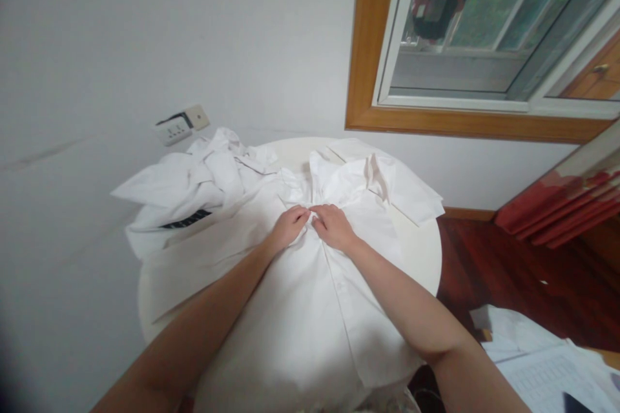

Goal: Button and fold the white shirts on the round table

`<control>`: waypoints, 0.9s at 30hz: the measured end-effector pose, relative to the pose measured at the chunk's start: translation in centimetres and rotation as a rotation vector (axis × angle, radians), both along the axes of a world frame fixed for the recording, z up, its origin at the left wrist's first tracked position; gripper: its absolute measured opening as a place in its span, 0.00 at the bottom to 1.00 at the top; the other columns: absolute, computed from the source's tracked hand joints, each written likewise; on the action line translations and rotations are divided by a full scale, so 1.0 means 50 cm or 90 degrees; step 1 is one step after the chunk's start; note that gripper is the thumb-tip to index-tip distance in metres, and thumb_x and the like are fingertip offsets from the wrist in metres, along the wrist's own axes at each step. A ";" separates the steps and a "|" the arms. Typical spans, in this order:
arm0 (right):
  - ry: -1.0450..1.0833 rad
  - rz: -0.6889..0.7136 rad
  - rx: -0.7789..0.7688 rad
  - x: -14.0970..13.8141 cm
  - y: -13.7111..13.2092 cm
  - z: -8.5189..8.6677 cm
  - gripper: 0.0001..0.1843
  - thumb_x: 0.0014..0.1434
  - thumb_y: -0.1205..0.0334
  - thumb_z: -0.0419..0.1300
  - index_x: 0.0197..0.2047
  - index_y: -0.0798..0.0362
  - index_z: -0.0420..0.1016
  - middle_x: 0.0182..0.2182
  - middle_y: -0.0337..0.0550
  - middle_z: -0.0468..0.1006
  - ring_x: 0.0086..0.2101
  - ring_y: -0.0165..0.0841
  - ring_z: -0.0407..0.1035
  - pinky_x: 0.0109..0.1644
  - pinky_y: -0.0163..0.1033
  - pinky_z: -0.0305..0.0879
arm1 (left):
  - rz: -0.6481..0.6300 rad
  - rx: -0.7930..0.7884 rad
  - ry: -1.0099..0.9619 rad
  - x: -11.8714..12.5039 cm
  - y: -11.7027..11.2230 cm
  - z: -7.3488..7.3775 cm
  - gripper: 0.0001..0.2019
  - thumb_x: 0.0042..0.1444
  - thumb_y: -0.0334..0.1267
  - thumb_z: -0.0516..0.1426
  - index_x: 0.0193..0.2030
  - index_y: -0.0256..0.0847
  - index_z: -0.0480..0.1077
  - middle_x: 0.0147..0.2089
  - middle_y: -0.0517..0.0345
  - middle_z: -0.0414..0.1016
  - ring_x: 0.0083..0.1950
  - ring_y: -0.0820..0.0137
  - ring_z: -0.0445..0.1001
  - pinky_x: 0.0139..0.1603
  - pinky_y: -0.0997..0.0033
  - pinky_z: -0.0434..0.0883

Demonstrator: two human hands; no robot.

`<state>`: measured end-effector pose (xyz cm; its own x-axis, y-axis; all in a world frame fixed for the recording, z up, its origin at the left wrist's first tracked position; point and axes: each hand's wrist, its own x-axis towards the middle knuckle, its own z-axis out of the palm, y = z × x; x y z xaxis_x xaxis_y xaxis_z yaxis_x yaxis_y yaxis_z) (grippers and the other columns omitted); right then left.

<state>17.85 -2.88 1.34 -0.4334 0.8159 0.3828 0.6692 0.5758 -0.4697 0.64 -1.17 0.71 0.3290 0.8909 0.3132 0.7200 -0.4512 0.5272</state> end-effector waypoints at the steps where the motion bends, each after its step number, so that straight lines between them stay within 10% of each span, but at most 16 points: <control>1: 0.001 0.014 -0.005 0.003 0.001 0.000 0.18 0.63 0.64 0.53 0.55 0.52 0.69 0.47 0.47 0.76 0.47 0.37 0.66 0.53 0.44 0.58 | 0.001 0.001 0.001 0.000 -0.001 0.001 0.13 0.63 0.37 0.48 0.32 0.41 0.71 0.33 0.58 0.72 0.39 0.71 0.70 0.43 0.73 0.66; 19: 0.051 0.080 -0.008 0.020 0.016 -0.006 0.09 0.63 0.64 0.56 0.39 0.52 0.78 0.33 0.43 0.79 0.37 0.34 0.69 0.47 0.39 0.61 | -0.041 0.047 0.072 -0.002 -0.015 0.013 0.14 0.63 0.38 0.49 0.29 0.41 0.70 0.31 0.58 0.71 0.36 0.70 0.70 0.40 0.72 0.65; 27: 0.103 0.061 -0.028 0.018 0.010 -0.004 0.14 0.59 0.69 0.58 0.48 0.50 0.77 0.39 0.43 0.79 0.40 0.34 0.70 0.49 0.41 0.62 | -0.094 0.035 0.036 -0.015 -0.004 0.006 0.13 0.63 0.38 0.49 0.29 0.41 0.70 0.31 0.58 0.70 0.36 0.71 0.69 0.39 0.72 0.64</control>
